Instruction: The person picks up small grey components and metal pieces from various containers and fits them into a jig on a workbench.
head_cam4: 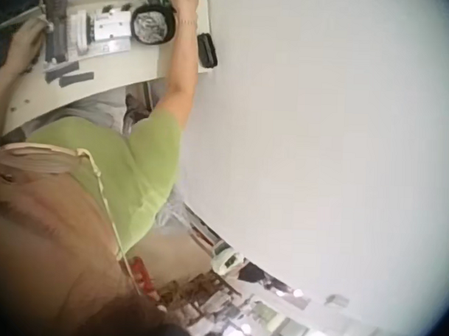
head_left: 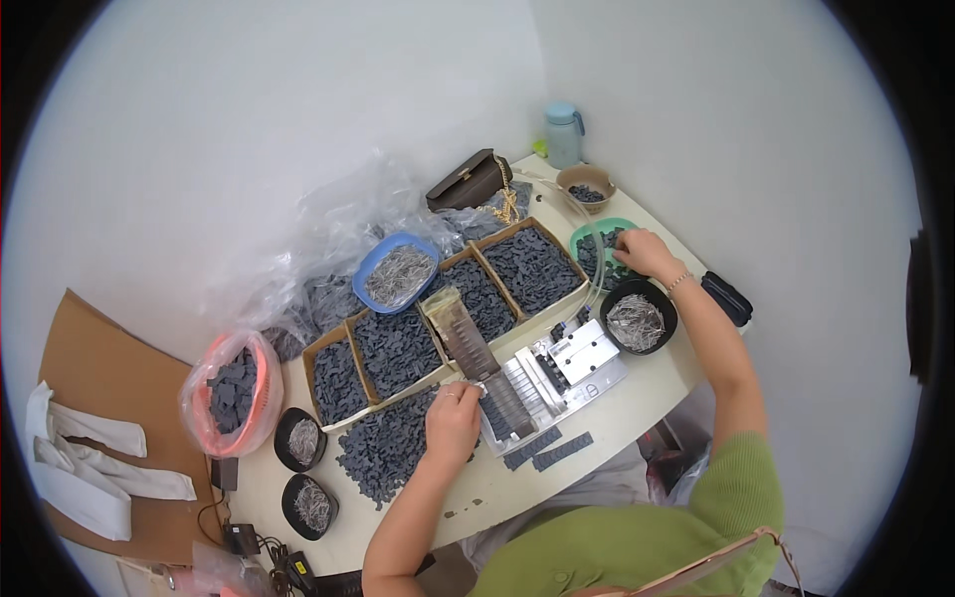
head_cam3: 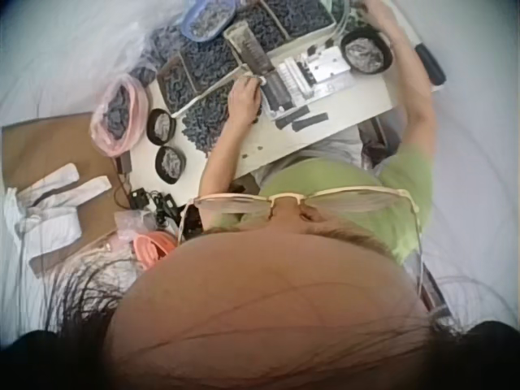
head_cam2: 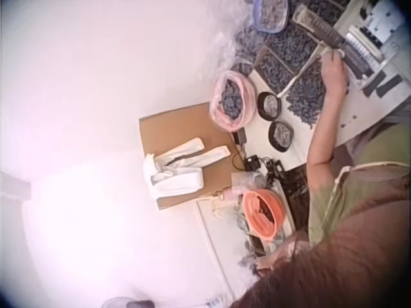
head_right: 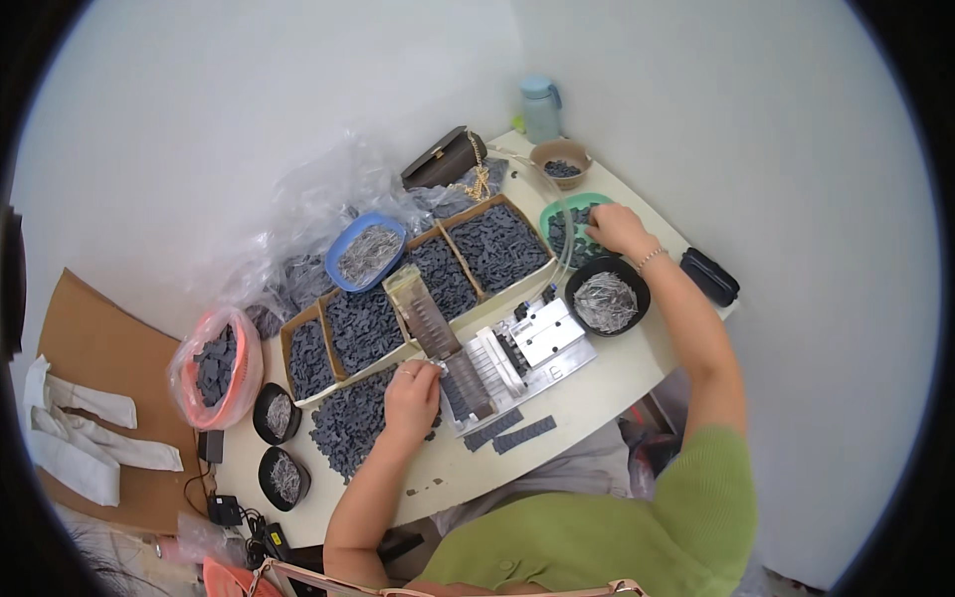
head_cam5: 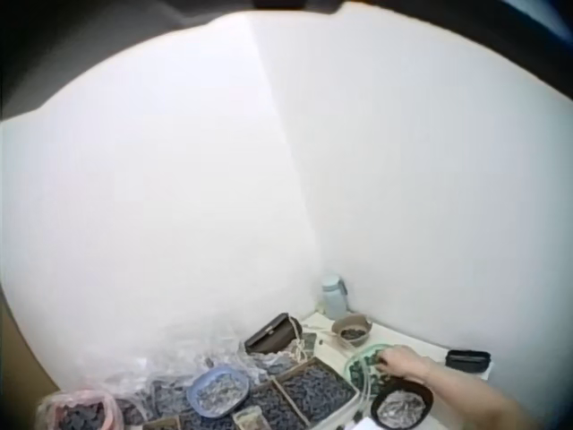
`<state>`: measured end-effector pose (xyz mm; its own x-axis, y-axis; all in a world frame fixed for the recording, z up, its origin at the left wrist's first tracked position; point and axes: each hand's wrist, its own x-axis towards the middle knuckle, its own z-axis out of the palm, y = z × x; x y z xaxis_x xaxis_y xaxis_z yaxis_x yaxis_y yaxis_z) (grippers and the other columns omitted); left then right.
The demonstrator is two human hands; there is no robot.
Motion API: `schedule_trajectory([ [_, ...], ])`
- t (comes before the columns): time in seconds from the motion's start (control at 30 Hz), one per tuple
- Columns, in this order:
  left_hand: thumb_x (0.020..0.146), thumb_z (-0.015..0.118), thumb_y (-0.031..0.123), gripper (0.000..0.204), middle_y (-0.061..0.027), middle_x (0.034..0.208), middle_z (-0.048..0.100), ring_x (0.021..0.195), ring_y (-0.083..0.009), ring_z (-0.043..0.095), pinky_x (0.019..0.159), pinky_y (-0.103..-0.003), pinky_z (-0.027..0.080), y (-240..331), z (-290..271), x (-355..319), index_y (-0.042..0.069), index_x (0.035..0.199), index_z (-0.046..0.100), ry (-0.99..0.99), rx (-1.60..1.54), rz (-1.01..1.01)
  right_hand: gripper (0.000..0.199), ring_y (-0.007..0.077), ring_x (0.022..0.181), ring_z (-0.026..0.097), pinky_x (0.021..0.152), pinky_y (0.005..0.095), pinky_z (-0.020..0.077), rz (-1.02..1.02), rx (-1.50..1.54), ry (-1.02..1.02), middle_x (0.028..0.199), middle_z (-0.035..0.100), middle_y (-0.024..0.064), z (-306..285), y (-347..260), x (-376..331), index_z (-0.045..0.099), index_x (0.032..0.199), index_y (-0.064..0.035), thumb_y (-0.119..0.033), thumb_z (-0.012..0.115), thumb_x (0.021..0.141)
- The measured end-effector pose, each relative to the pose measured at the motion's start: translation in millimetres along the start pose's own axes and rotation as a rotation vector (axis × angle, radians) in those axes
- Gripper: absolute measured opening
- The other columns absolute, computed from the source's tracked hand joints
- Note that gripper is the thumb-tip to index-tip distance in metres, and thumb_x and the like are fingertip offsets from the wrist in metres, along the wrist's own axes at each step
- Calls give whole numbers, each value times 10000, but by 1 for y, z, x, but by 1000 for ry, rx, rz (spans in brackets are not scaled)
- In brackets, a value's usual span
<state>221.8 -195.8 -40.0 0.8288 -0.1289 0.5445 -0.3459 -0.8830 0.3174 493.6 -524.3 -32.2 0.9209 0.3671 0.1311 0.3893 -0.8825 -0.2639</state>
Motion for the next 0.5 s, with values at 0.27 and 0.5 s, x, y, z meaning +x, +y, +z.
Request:
schedule_trajectory([
  [0.27, 714, 586, 27, 298, -142, 999, 620, 901, -281, 610, 732, -342, 520, 12, -3, -11, -42, 999, 640, -116, 231, 168, 107, 318, 819, 642, 737, 396, 513, -115, 112, 263, 883, 663, 153, -13, -19, 0, 639, 883, -17, -67, 668, 792],
  [0.5, 752, 582, 28, 375, -144, 1158, 603, 1101, -304, 557, 917, -413, 442, 20, -16, -26, -33, 1121, 610, -121, 201, 74, 130, 286, 806, 624, 720, 347, 508, -534, 638, 55, 872, 622, 111, -30, -159, -68, 634, 923, -28, -32, 654, 794],
])
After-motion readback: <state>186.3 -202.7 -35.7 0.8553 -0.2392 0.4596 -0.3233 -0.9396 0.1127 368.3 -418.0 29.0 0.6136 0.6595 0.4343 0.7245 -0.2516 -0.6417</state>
